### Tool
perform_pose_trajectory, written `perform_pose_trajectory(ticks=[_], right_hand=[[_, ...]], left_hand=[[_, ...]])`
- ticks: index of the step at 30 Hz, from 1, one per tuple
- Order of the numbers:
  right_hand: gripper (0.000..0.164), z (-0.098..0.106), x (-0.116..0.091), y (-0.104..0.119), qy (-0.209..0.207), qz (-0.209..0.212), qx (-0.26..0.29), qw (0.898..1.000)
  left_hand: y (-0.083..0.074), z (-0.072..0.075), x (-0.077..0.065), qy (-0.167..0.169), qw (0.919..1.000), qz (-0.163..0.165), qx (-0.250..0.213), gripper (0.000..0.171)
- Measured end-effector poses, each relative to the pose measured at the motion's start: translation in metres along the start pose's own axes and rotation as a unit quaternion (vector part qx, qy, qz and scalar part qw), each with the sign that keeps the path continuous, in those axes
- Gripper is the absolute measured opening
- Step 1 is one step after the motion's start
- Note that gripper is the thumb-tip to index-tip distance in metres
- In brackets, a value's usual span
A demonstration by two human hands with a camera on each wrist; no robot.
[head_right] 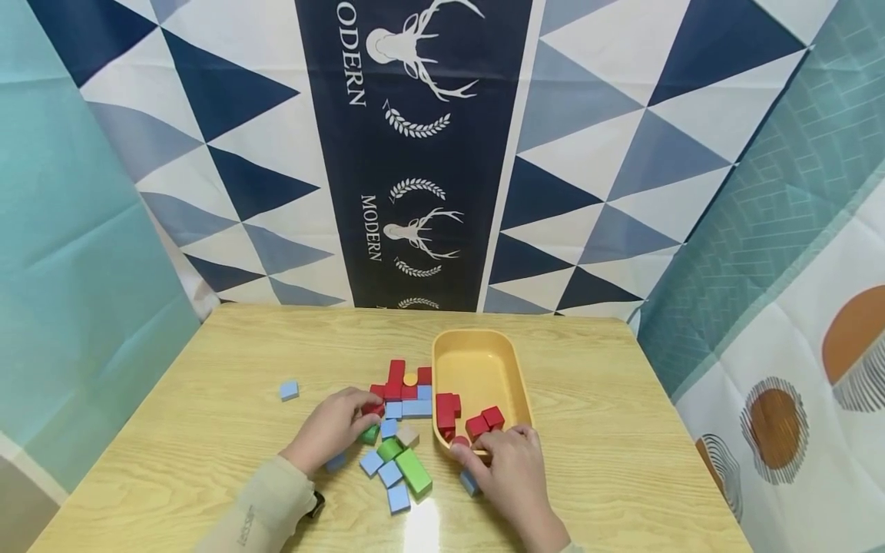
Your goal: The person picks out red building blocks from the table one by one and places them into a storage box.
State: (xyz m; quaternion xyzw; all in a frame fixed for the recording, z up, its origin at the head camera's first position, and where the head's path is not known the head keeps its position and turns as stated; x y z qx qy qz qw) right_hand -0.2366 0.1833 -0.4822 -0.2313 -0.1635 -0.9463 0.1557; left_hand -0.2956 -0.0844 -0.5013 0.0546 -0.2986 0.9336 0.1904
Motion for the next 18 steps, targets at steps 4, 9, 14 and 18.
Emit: perform_pose_trajectory(ticks=[4, 9, 14, 18], right_hand=[[0.032, -0.001, 0.000, 0.000, 0.002, -0.001, 0.000, 1.000], [0.032, -0.001, -0.001, 0.000, 0.009, -0.006, 0.000, 1.000], [0.033, -0.001, 0.000, 0.000, 0.018, -0.013, -0.003, 1.000], [0.033, 0.000, 0.000, -0.001, 0.015, -0.014, -0.007, 1.000]], left_hand=[[0.001, -0.002, 0.000, -0.003, 0.9998, 0.011, -0.015, 0.023], [0.000, 0.003, -0.003, -0.007, 0.9994, 0.030, -0.014, 0.026], [-0.022, 0.019, -0.001, -0.050, 0.9984, 0.004, 0.026, 0.024], [-0.057, 0.025, 0.008, -0.056, 0.9976, -0.041, -0.001, 0.026]])
Point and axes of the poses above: each hand's wrist, its own x-axis towards the middle knuckle, its own z-axis out of the back of the hand, y = z × x, the point moved 7 cm from there along x, towards the middle knuckle, and after that the axes turned 7 degrees about -x, right-handed, at the moved point
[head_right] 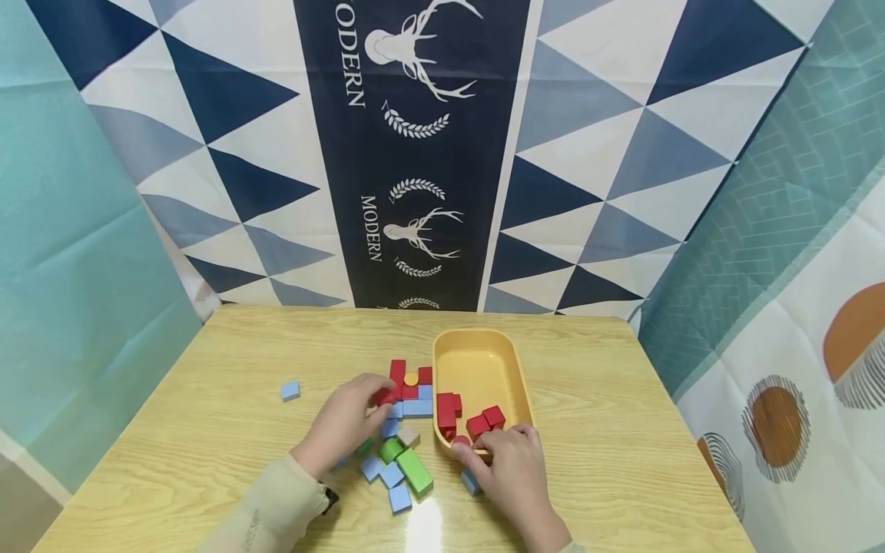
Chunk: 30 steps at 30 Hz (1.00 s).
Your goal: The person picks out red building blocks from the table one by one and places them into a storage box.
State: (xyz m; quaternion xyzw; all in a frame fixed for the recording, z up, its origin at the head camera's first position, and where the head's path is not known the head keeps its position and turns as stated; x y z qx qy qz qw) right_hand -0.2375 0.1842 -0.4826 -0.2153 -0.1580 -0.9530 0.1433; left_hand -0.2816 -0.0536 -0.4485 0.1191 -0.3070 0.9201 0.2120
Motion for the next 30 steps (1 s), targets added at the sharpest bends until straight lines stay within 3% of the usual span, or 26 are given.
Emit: perform_pose_trajectory(ticks=[5, 9, 14, 20, 30], right_hand=[[0.031, 0.001, -0.002, -0.001, -0.020, 0.017, 0.001, 1.000], [0.029, 0.002, -0.003, 0.000, -0.038, 0.033, -0.001, 0.999], [0.029, 0.002, -0.003, -0.001, -0.046, 0.044, -0.003, 0.998], [0.031, 0.003, -0.001, -0.001, -0.038, 0.038, -0.003, 0.999], [0.030, 0.004, -0.001, 0.000, -0.032, 0.037, -0.005, 0.999]], left_hand=[[-0.042, -0.018, 0.021, 0.022, 0.9966, -0.060, -0.052, 0.032], [-0.059, -0.040, 0.036, 0.035, 0.9932, -0.082, -0.076, 0.033], [-0.056, -0.064, 0.050, 0.049, 0.9918, -0.032, -0.114, 0.039], [-0.044, -0.076, 0.050, 0.056, 0.9900, 0.020, -0.128, 0.049], [-0.042, -0.079, 0.045, 0.055, 0.9909, 0.011, -0.123, 0.052]])
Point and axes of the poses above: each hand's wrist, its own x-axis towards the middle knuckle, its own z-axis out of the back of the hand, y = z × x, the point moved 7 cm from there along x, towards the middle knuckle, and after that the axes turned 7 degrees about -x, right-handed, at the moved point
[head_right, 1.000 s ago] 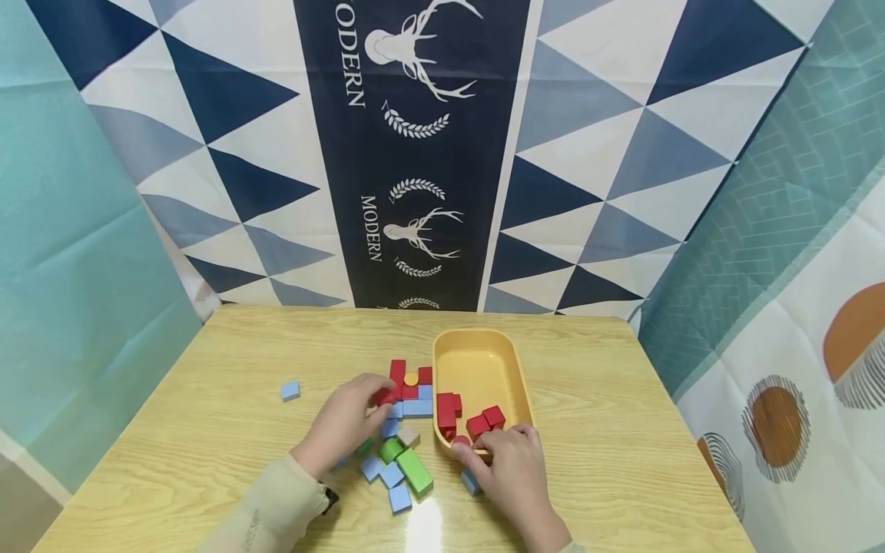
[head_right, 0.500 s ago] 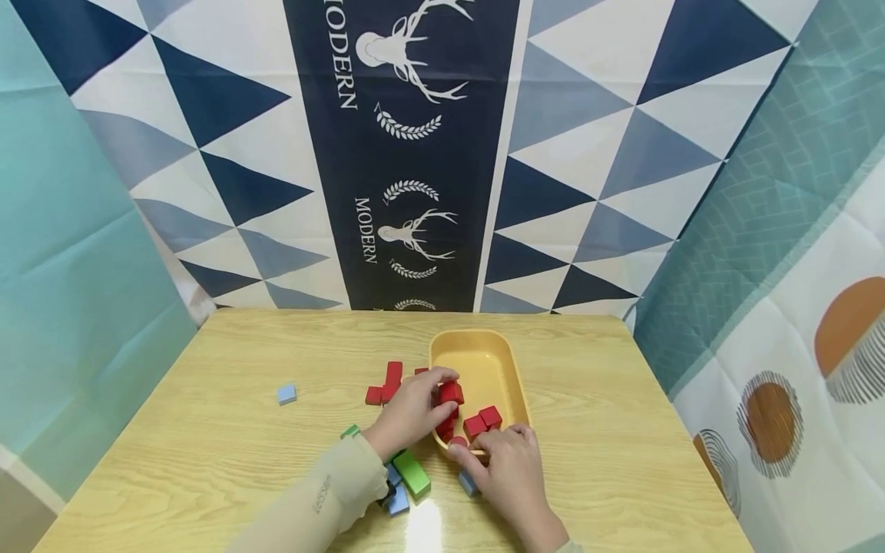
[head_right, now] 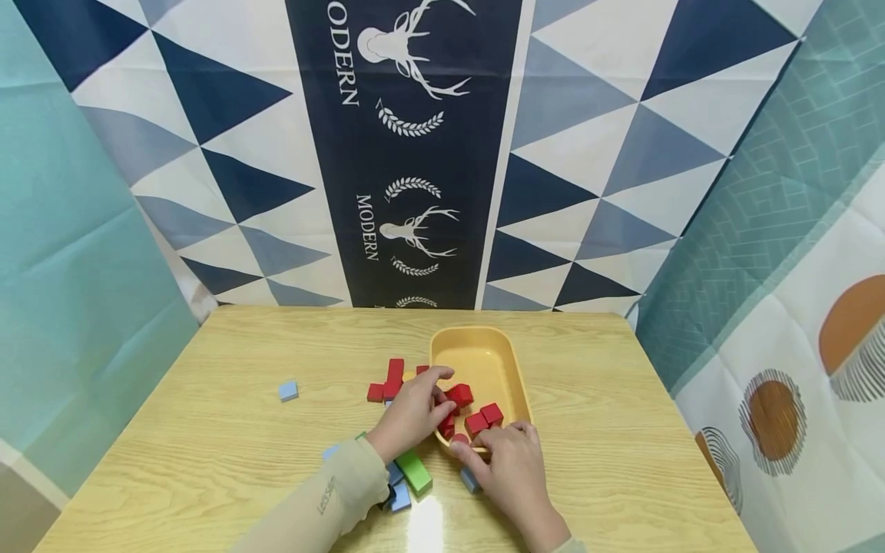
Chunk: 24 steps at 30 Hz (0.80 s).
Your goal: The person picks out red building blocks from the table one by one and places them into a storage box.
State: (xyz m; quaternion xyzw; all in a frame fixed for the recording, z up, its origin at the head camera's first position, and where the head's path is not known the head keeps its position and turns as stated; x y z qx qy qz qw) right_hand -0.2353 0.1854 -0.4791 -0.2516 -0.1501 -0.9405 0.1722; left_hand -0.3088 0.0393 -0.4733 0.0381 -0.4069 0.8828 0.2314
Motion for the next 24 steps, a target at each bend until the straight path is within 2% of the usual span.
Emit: perform_pose_trajectory(ticks=[3, 6, 8, 10, 12, 15, 17, 20, 22, 24], right_hand=[[0.030, 0.000, 0.000, 0.000, -0.003, 0.002, 0.001, 1.000], [0.030, 0.000, 0.000, 0.000, -0.008, 0.003, 0.001, 1.000], [0.030, 0.000, 0.000, 0.000, -0.009, 0.004, 0.002, 1.000], [0.030, 0.000, 0.001, 0.000, -0.009, 0.004, 0.004, 1.000], [0.029, 0.000, 0.001, 0.000, -0.005, 0.002, 0.006, 1.000], [0.030, -0.002, 0.001, -0.001, 0.007, -0.012, 0.010, 1.000], [0.030, -0.002, 0.000, -0.002, 0.017, -0.022, 0.010, 1.000], [0.031, -0.003, 0.000, -0.003, 0.026, -0.029, 0.009, 0.999], [0.032, -0.004, 0.000, -0.003, 0.027, -0.028, 0.007, 0.999], [0.032, -0.003, -0.001, -0.004, 0.024, -0.028, 0.007, 0.999]], left_hand=[[-0.004, 0.000, -0.004, 0.001, 0.9997, -0.015, 0.022, 0.052], [-0.010, 0.001, -0.009, 0.001, 0.9971, -0.047, 0.060, 0.049], [-0.012, 0.005, -0.012, -0.004, 0.9942, -0.065, 0.086, 0.047], [-0.010, 0.014, -0.014, -0.015, 0.9930, -0.063, 0.099, 0.046], [-0.001, 0.026, -0.013, -0.029, 0.9928, -0.042, 0.108, 0.045], [0.021, 0.045, -0.010, -0.031, 0.9921, 0.019, 0.120, 0.043], [0.039, 0.054, -0.010, -0.014, 0.9878, 0.061, 0.142, 0.041], [0.063, 0.059, -0.017, 0.033, 0.9790, 0.109, 0.169, 0.040], [0.075, 0.058, -0.022, 0.060, 0.9739, 0.125, 0.180, 0.038], [0.081, 0.058, -0.025, 0.075, 0.9728, 0.125, 0.180, 0.035]])
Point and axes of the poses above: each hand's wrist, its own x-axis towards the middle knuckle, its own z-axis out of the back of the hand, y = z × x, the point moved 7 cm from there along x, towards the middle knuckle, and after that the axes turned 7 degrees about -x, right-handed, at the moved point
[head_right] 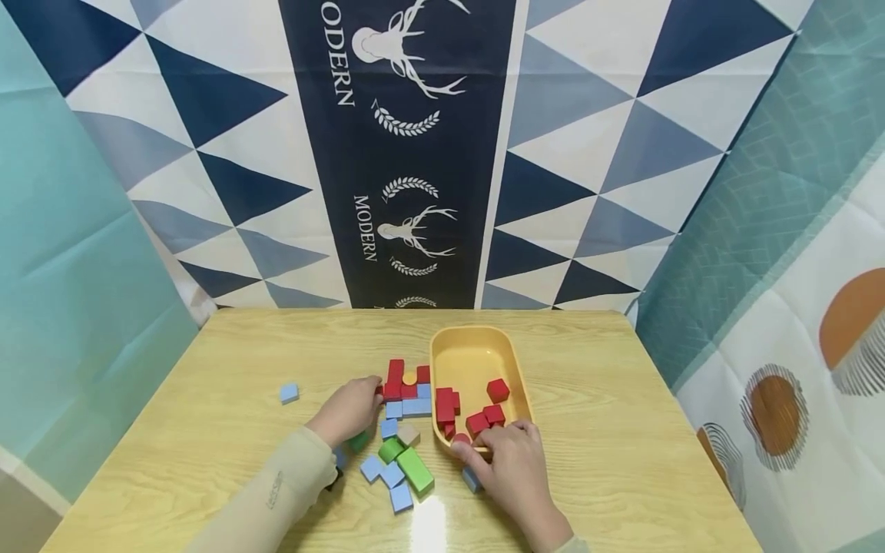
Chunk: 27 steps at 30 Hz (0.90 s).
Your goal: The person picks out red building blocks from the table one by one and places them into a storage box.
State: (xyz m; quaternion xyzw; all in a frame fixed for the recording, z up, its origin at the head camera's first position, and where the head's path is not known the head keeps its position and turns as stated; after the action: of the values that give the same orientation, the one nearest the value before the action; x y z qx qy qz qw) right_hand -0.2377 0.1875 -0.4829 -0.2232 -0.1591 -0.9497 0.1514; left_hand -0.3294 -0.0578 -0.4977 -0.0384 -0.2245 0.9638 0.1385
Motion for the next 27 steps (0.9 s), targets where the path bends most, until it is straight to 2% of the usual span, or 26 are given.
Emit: perform_pose_trajectory(ticks=[6, 13, 20, 23, 27], right_hand=[[0.031, 0.001, -0.001, 0.000, -0.008, -0.001, 0.007, 1.000], [0.032, 0.001, -0.001, -0.002, -0.015, 0.005, 0.010, 1.000], [0.032, 0.002, 0.000, -0.006, -0.024, 0.022, -0.002, 0.999], [0.031, 0.002, -0.001, -0.005, -0.028, 0.025, 0.000, 0.999], [0.030, -0.001, -0.002, -0.002, -0.030, 0.018, 0.008, 0.999]], left_hand=[[0.000, 0.000, -0.001, 0.003, 0.9995, -0.030, 0.011, 0.026], [-0.002, -0.001, 0.003, 0.004, 0.9985, -0.030, 0.045, 0.035], [-0.002, 0.002, 0.005, -0.004, 0.9984, -0.049, 0.030, 0.015], [0.001, 0.009, 0.004, -0.008, 0.9988, -0.048, 0.011, 0.010], [-0.007, 0.032, 0.000, -0.053, 0.9974, -0.048, 0.005, 0.017]])
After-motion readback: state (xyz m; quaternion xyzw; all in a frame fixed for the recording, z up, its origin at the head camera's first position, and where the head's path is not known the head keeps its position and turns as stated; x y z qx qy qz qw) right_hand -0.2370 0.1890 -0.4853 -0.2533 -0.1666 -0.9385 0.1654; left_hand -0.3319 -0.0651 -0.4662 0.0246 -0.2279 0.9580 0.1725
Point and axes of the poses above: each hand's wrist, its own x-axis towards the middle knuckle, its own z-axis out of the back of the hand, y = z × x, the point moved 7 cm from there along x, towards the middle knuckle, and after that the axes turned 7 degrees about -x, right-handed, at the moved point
